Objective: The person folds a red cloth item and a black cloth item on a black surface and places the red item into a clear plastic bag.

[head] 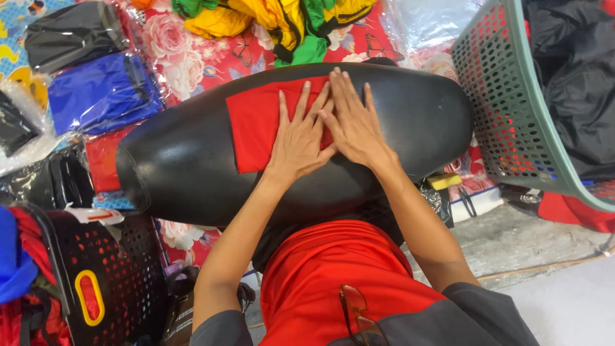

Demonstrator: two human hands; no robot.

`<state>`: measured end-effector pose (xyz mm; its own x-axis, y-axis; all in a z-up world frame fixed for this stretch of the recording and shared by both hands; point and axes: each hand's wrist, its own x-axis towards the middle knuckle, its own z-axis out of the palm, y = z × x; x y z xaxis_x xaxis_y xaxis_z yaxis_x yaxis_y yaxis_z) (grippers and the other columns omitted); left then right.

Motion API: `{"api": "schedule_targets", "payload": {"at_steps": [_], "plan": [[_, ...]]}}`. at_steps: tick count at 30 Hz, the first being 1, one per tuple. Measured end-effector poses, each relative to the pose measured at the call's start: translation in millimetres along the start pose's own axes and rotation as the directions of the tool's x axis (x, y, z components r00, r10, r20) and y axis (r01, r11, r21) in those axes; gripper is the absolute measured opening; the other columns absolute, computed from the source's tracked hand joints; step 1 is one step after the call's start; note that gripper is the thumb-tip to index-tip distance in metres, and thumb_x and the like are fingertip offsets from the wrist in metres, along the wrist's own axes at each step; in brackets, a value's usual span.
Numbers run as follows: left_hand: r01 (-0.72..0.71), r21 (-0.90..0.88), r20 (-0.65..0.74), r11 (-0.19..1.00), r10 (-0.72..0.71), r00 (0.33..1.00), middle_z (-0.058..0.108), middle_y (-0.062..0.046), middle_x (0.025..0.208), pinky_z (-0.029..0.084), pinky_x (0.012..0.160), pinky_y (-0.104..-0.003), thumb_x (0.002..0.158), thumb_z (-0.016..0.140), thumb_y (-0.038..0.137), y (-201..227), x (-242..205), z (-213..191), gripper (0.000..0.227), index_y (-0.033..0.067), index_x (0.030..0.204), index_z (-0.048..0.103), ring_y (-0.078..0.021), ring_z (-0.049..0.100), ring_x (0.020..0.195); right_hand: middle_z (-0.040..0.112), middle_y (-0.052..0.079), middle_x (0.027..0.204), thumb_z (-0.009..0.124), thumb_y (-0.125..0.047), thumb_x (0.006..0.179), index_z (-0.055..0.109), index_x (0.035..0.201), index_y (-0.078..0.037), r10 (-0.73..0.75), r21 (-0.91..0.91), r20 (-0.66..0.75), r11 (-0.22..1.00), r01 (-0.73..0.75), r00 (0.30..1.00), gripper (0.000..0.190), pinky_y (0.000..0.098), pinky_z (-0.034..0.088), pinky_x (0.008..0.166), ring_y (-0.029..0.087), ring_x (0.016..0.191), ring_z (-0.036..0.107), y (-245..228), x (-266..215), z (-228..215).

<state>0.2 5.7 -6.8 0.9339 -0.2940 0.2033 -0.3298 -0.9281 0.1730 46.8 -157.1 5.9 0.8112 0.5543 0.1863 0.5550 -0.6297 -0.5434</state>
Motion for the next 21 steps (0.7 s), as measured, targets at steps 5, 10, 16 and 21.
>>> {"api": "schedule_targets", "payload": {"at_steps": [5,10,16,21], "plan": [[0.071,-0.028,0.097,0.997,-0.068,0.993,0.021,-0.004,0.173,0.006,0.124,-0.071,0.099,0.046,0.057,-11.3,-4.7,-22.5,0.078,0.0201,0.165,0.026,-0.0324,0.019,0.159,0.018,0.020,0.171,0.029,-0.044,0.115,0.021,0.165,-0.003,0.001,-0.079,0.038,0.997,0.002,0.999,0.065,0.0649,0.001,0.122,0.034,0.158,0.016,3.2,1.1,3.3],[0.125,0.020,0.188,0.992,-0.126,0.974,0.026,-0.007,0.171,0.003,0.124,-0.066,0.106,0.031,0.062,-42.7,-9.5,-35.5,0.071,0.0230,0.165,0.028,-0.0344,0.021,0.158,0.016,0.019,0.172,0.028,-0.046,0.114,0.026,0.164,-0.003,0.033,-0.183,0.051,0.983,-0.023,0.998,0.066,0.0657,-0.006,0.120,0.033,0.159,0.013,4.1,4.4,11.1],[0.153,0.081,0.247,0.985,-0.168,0.954,0.027,-0.006,0.171,0.004,0.126,-0.063,0.107,0.021,0.067,-64.5,-15.6,-51.2,0.072,0.0241,0.164,0.030,-0.0339,0.020,0.158,0.019,0.021,0.171,0.026,-0.039,0.114,0.032,0.162,-0.001,0.035,-0.231,0.045,0.973,-0.024,0.998,0.062,0.0656,-0.010,0.119,0.033,0.159,0.015,3.7,3.2,13.1],[0.265,0.119,0.314,0.957,-0.289,0.904,0.026,-0.004,0.171,0.013,0.124,-0.064,0.109,0.019,0.062,-80.4,-18.0,-61.1,0.067,0.0262,0.165,0.025,-0.0343,0.022,0.156,0.018,0.015,0.172,0.026,-0.027,0.112,0.033,0.163,-0.004,0.013,-0.208,0.033,0.978,-0.006,0.999,0.056,0.0671,-0.007,0.120,0.031,0.159,0.018,6.4,3.4,12.2]]}}
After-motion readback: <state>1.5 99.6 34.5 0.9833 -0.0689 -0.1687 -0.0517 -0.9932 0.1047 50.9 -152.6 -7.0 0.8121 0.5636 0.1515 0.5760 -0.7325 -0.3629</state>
